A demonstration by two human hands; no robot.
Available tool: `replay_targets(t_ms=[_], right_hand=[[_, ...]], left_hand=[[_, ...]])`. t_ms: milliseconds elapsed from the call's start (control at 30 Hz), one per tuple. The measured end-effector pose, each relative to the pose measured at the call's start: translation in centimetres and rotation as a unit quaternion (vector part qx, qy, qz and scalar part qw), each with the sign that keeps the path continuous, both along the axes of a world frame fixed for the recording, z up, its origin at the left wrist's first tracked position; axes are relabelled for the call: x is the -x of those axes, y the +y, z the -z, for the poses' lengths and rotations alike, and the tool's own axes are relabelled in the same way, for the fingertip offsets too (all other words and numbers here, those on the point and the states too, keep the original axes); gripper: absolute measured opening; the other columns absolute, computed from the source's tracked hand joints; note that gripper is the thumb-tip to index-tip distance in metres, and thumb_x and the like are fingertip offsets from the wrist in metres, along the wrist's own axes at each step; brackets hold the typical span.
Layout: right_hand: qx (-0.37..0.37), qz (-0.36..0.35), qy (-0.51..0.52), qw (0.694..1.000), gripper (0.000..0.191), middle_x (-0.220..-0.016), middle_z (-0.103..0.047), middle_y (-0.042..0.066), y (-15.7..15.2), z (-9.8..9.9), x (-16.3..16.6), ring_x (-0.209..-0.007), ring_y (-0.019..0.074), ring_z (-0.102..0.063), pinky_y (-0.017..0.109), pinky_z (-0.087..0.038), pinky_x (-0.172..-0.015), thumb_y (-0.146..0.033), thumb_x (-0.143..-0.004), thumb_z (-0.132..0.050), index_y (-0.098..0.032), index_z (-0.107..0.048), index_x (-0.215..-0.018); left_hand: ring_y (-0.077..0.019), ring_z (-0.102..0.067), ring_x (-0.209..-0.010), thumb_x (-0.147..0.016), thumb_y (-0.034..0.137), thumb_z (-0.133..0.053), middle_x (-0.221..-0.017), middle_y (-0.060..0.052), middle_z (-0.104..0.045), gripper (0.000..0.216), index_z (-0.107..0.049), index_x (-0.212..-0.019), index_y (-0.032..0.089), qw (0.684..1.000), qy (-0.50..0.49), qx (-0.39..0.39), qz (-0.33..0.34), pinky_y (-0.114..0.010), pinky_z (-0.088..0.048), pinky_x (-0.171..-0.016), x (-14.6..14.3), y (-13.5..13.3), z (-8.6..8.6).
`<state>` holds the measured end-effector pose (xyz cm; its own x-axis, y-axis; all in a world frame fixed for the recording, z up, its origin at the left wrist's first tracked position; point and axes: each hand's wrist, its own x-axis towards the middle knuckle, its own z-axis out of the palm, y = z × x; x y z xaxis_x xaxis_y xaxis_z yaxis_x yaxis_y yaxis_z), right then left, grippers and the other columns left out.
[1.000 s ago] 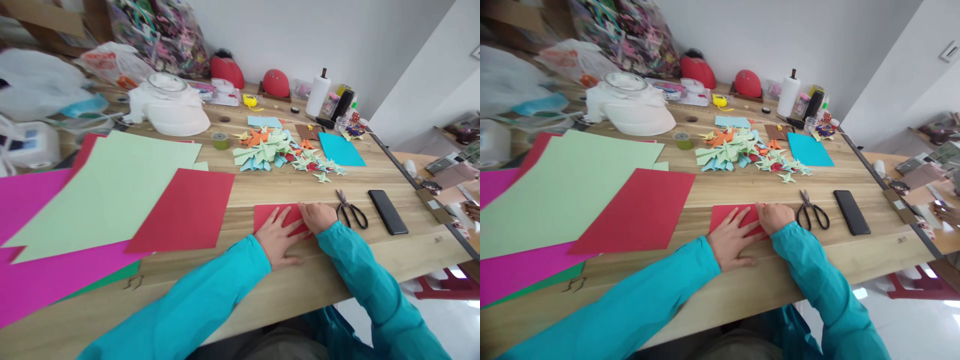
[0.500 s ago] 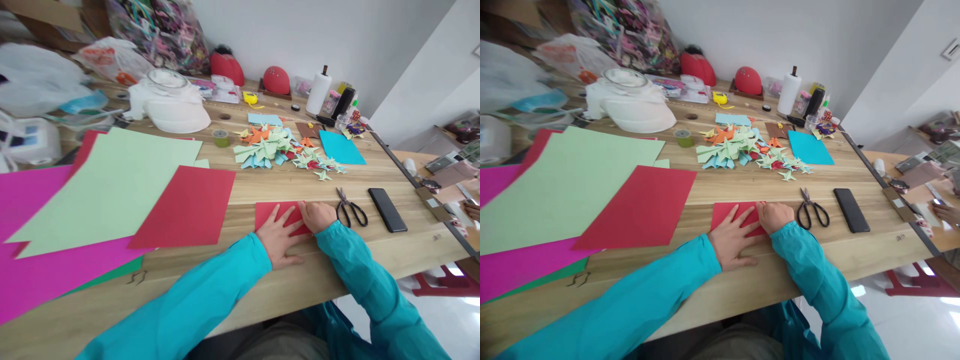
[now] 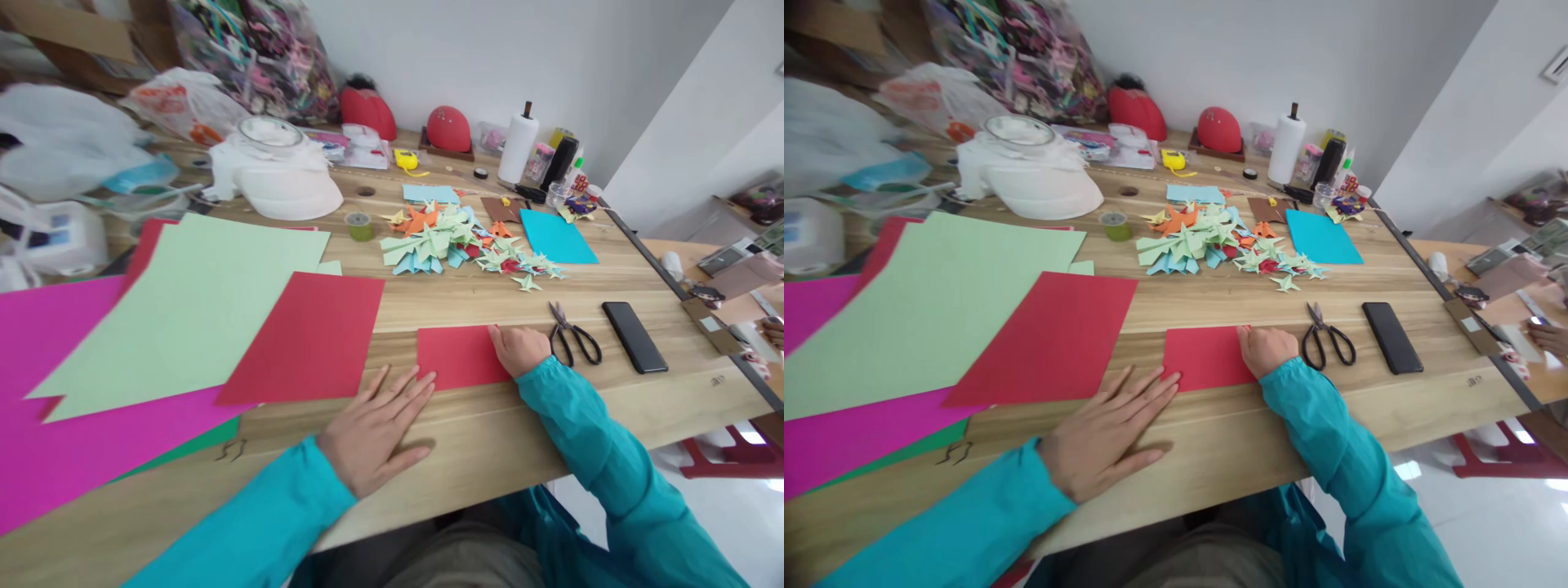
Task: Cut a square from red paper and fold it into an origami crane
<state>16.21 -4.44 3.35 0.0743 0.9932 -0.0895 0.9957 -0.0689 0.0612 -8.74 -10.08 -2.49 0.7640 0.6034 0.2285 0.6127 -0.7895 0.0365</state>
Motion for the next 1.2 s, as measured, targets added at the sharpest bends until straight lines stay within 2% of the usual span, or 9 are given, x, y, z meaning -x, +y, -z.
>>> replay_targets(t_ms=[167, 267, 367, 467, 600, 700, 767, 1000, 1200], right_hand=[[0.003, -0.001, 0.012, 1.000, 0.060, -0.083, -0.072, 0.011, 0.0, 0.3, 0.0, -0.080, 0.0231, -0.068, 0.031, -0.047, -0.069, -0.047, -0.094, -0.020, -0.021, -0.072, -0.081], [0.004, 0.010, 0.007, 1.000, 0.060, -0.083, -0.072, 0.011, 0.0, 0.2, 0.4, -0.079, 0.0224, -0.068, 0.029, -0.046, -0.067, -0.047, -0.094, -0.020, -0.020, -0.072, -0.081], [-0.005, 0.015, 0.007, 1.000, 0.055, -0.084, -0.072, 0.010, 0.2, 0.5, 0.4, -0.079, 0.0219, -0.068, 0.027, -0.043, -0.064, -0.046, -0.094, -0.024, -0.020, -0.071, -0.082], [-0.054, 0.000, 0.024, 0.998, 0.053, -0.079, -0.071, 0.008, 0.1, 1.0, -0.1, -0.074, 0.0193, -0.066, 0.025, -0.040, -0.061, -0.044, -0.095, -0.025, -0.020, -0.070, -0.078], [-0.182, -0.120, 0.089, 0.972, 0.043, -0.078, -0.066, 0.007, -0.7, 1.5, -0.9, -0.070, 0.0153, -0.060, 0.025, -0.040, -0.062, -0.036, -0.093, -0.031, -0.019, -0.069, -0.086], [-0.279, -0.266, 0.093, 0.918, 0.025, -0.095, -0.063, 0.010, -0.9, 1.6, -0.7, -0.091, 0.0204, -0.055, 0.032, -0.040, -0.082, -0.031, -0.084, -0.048, -0.018, -0.068, -0.090], [-0.327, -0.296, 0.064, 0.895, 0.020, -0.106, -0.061, 0.012, -0.5, 1.7, 0.0, -0.105, 0.0250, -0.049, 0.042, -0.033, -0.095, -0.029, -0.082, -0.052, -0.019, -0.067, -0.089], [-0.342, -0.420, 0.022, 0.840, 0.026, -0.076, -0.063, 0.004, 2.6, 3.4, 1.8, -0.081, 0.0153, -0.052, 0.034, -0.037, -0.091, -0.011, -0.088, -0.041, -0.018, -0.064, -0.079], [-0.352, -0.429, 0.042, 0.831, 0.018, -0.073, -0.064, 0.003, 3.7, 3.7, 0.3, -0.081, 0.0159, -0.051, 0.035, -0.035, -0.090, -0.013, -0.083, -0.047, -0.018, -0.063, -0.076]], left_hand=[[-0.0269, -0.033, -0.132, -0.087, 0.055, -0.032, -0.140, -0.013, -0.044, 0.060, -0.054, -0.123, 0.013, 0.999, 0.025, -0.015, -0.020, -0.046, -0.016, -0.110, 1.0, 0.2, -1.3], [-0.0322, -0.040, -0.127, -0.087, 0.039, -0.045, -0.137, -0.017, -0.046, 0.037, -0.065, -0.100, 0.011, 0.997, 0.039, -0.039, -0.051, -0.045, -0.032, -0.102, -1.2, 1.6, -2.8], [-0.0333, -0.048, -0.119, -0.078, 0.037, -0.060, -0.131, -0.020, -0.051, 0.036, -0.063, -0.103, 0.011, 0.998, 0.039, -0.033, -0.039, -0.042, -0.044, -0.091, -4.5, 3.1, -3.7], [-0.0290, -0.058, -0.103, -0.081, 0.030, -0.057, -0.117, -0.017, -0.060, 0.024, -0.065, -0.096, 0.014, 0.998, 0.050, -0.032, -0.029, -0.039, -0.049, -0.078, -7.3, 4.2, -3.7], [-0.0248, -0.063, -0.080, -0.082, 0.015, -0.048, -0.088, -0.017, -0.067, 0.019, -0.066, -0.085, 0.010, 0.997, 0.054, -0.056, -0.007, -0.036, -0.049, -0.063, -8.5, 5.9, -3.4], [-0.0224, -0.063, -0.069, -0.082, 0.010, -0.045, -0.079, -0.015, -0.067, 0.020, -0.065, -0.084, 0.008, 0.995, 0.047, -0.093, -0.001, -0.035, -0.047, -0.060, -7.7, 7.5, -3.3], [-0.0221, -0.064, -0.070, -0.084, 0.009, -0.043, -0.081, -0.015, -0.068, 0.022, -0.065, -0.084, 0.008, 0.990, 0.029, -0.137, -0.004, -0.035, -0.047, -0.061, -7.1, 8.4, -3.0], [-0.0224, -0.064, -0.080, -0.085, 0.009, -0.043, -0.097, -0.016, -0.069, 0.024, -0.067, -0.089, 0.008, 0.971, -0.031, -0.237, 0.002, -0.036, -0.047, -0.067, -6.1, 9.5, -1.2], [-0.0223, -0.064, -0.087, -0.085, 0.010, -0.043, -0.101, -0.009, -0.070, 0.026, -0.068, -0.090, 0.013, 0.969, -0.030, -0.242, 0.021, -0.037, -0.048, -0.077, -5.4, 10.6, -1.1]])
